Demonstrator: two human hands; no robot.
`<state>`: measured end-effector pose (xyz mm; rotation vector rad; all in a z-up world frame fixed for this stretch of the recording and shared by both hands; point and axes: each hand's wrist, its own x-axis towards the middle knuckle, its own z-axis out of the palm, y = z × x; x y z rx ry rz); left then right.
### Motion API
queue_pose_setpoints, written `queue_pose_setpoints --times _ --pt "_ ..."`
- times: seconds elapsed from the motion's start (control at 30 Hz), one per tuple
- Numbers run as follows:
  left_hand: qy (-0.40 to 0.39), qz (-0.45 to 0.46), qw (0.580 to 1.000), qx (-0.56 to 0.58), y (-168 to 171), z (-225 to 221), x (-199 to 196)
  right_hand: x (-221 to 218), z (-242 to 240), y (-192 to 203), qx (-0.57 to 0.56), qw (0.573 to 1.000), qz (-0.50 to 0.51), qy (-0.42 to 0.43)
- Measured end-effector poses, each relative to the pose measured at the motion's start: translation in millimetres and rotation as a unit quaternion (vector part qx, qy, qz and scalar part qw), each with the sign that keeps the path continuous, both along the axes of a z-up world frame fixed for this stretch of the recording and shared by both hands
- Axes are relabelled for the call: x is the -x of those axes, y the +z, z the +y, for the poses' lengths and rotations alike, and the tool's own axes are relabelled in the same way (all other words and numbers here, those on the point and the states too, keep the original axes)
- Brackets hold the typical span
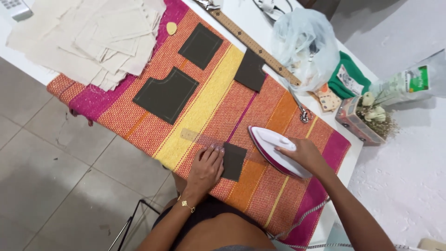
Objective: Ironing small dark fabric pieces on a work table using a steam iron and a ruler for alignment.
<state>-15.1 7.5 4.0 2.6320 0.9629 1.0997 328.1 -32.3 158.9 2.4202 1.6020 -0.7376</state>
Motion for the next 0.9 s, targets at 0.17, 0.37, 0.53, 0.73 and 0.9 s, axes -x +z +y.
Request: queue_pose_setpoints --times 0.17,0.37,0.53,0.73,0.9 --pt "-0.001 0.0 1.0 0.004 0 -1 1 -52 -52 15 -0.019 0.995 -0.013 -0.094" --pt "-0.012 -0.003 1.0 0.029 1 1 0 -105 -108 3 -0.055 0.965 0.008 -0.255" --pt "-0.032 -0.044 0.988 0.144 22 10 7 -65 -99 22 -0.055 0.966 0.008 -0.251" --pt "-0.05 0.105 0.977 0.181 40 55 12 -48 -115 -28 -0.409 0.911 -0.036 -0.039" --pt "-0.068 0.196 0.959 0.194 14 68 19 45 -91 -93 -0.355 0.929 0.082 0.061"
